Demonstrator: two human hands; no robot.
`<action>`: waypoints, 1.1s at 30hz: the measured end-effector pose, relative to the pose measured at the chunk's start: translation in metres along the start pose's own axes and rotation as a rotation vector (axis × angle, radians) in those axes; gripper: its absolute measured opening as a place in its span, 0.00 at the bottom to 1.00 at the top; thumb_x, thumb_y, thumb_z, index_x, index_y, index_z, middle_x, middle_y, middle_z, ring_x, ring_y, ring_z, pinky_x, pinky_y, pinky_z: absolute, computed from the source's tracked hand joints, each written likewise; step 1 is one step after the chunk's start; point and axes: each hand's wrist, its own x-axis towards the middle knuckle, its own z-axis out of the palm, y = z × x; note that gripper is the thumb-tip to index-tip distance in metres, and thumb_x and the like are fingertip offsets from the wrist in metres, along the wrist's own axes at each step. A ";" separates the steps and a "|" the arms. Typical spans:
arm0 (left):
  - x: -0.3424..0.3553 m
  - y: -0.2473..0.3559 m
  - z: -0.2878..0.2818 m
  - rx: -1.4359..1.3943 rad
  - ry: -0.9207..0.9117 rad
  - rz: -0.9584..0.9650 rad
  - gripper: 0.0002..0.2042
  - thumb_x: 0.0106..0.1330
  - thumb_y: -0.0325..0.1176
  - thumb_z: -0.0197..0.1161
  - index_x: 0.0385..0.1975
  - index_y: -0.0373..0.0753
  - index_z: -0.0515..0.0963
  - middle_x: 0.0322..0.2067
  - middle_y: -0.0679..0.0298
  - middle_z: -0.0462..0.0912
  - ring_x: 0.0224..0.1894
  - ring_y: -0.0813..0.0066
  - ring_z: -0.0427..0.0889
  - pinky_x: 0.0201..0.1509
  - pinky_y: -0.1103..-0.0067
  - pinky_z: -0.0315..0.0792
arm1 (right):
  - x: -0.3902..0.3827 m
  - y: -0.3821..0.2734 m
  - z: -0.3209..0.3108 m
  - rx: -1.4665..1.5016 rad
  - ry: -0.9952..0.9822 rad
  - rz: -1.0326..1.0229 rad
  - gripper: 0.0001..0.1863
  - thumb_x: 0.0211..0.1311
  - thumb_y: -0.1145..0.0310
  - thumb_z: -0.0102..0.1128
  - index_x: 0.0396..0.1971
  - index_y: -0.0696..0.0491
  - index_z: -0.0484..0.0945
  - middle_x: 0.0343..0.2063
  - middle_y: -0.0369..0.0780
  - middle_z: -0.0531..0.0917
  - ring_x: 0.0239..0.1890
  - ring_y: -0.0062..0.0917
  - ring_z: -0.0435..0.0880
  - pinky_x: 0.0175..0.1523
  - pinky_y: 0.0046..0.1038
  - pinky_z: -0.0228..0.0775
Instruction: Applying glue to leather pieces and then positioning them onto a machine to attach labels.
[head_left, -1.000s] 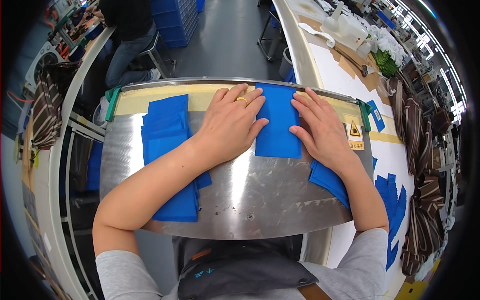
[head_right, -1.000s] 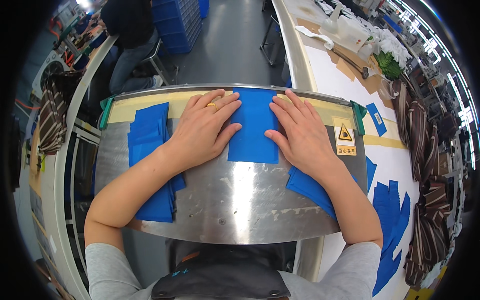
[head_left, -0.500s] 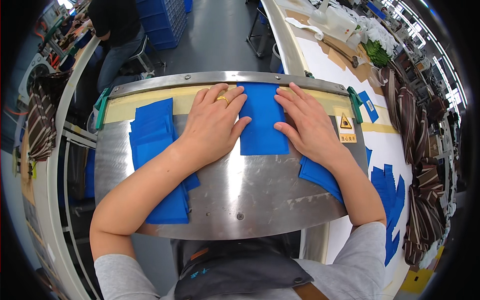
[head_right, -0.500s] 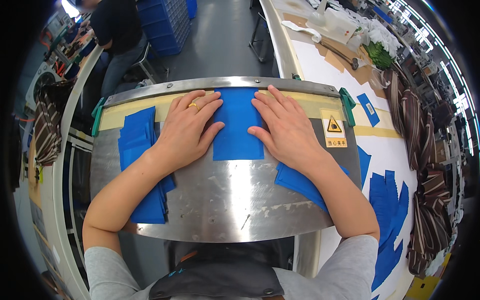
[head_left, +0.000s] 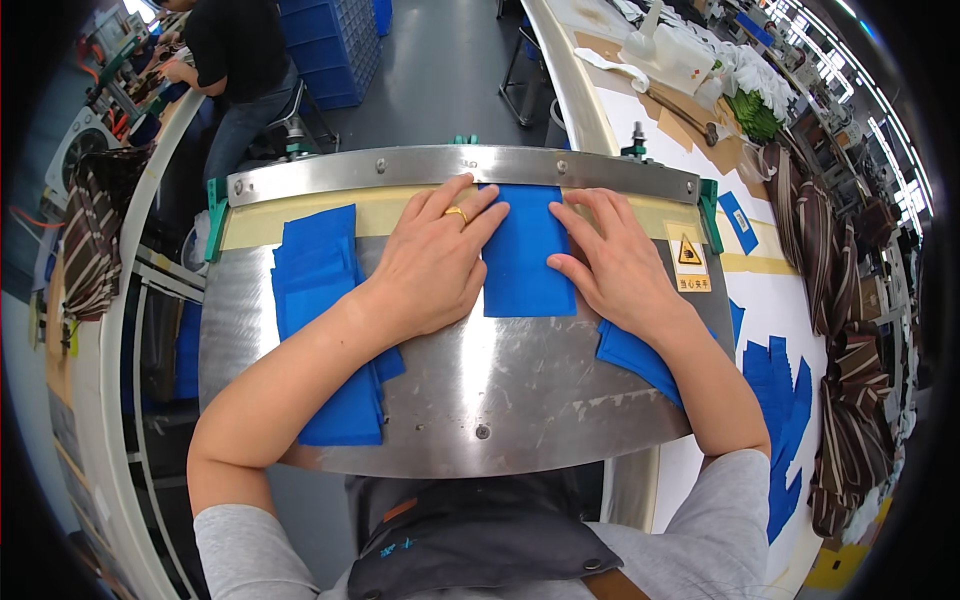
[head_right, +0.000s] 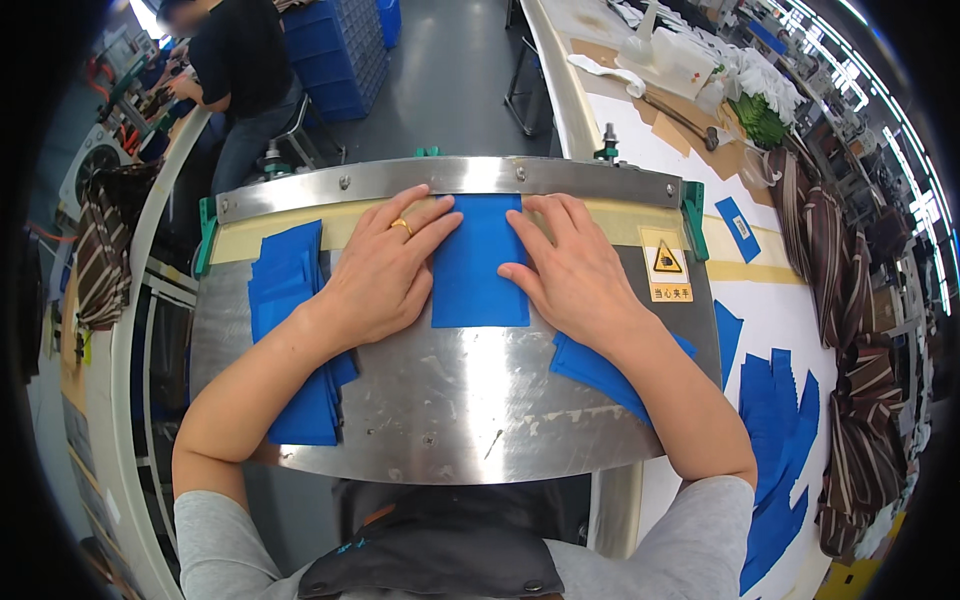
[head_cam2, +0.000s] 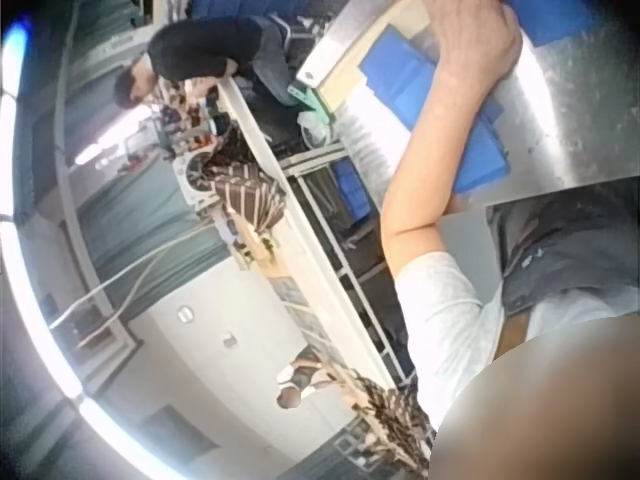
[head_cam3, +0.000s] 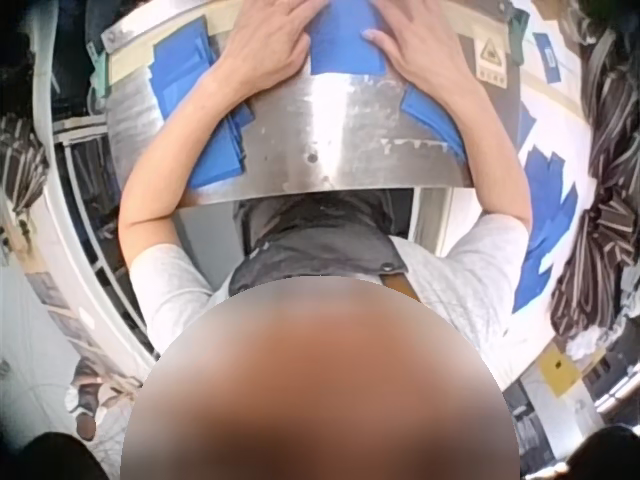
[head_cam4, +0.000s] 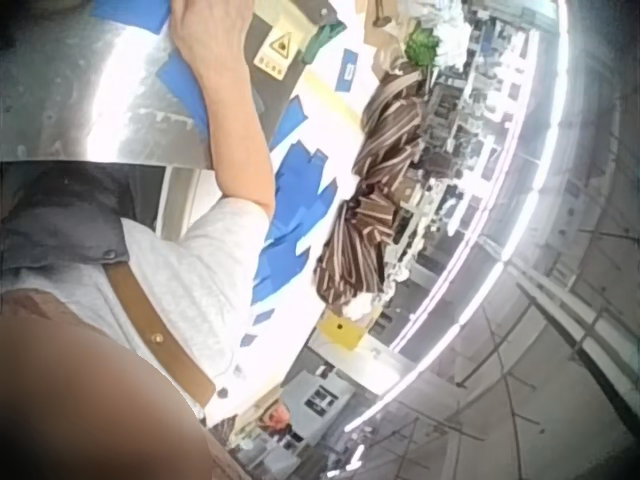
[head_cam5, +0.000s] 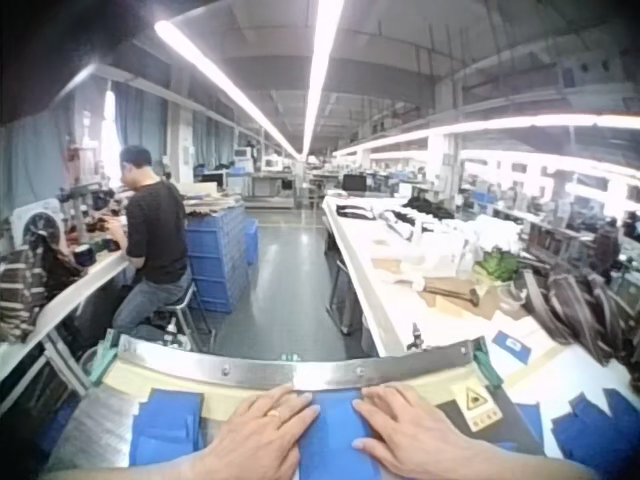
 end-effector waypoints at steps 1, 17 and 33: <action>-0.001 0.000 -0.001 0.066 -0.011 0.052 0.18 0.63 0.30 0.59 0.52 0.31 0.78 0.56 0.53 0.77 0.64 0.51 0.69 0.69 0.61 0.62 | 0.000 0.000 -0.001 -0.003 0.001 -0.006 0.26 0.63 0.58 0.65 0.55 0.59 0.76 0.56 0.46 0.74 0.62 0.42 0.70 0.67 0.39 0.64; -0.005 -0.004 0.004 0.107 -0.018 -0.039 0.26 0.67 0.44 0.64 0.56 0.30 0.75 0.61 0.48 0.75 0.64 0.52 0.72 0.69 0.64 0.64 | -0.001 0.010 -0.013 0.004 0.039 -0.014 0.20 0.59 0.63 0.68 0.48 0.55 0.78 0.55 0.43 0.78 0.59 0.39 0.76 0.63 0.37 0.68; -0.003 -0.004 -0.002 0.123 -0.067 -0.119 0.28 0.68 0.46 0.62 0.58 0.27 0.73 0.60 0.47 0.72 0.66 0.49 0.66 0.70 0.61 0.60 | -0.002 0.013 -0.002 -0.036 -0.061 0.064 0.29 0.67 0.55 0.61 0.60 0.59 0.73 0.63 0.46 0.73 0.65 0.40 0.71 0.69 0.38 0.63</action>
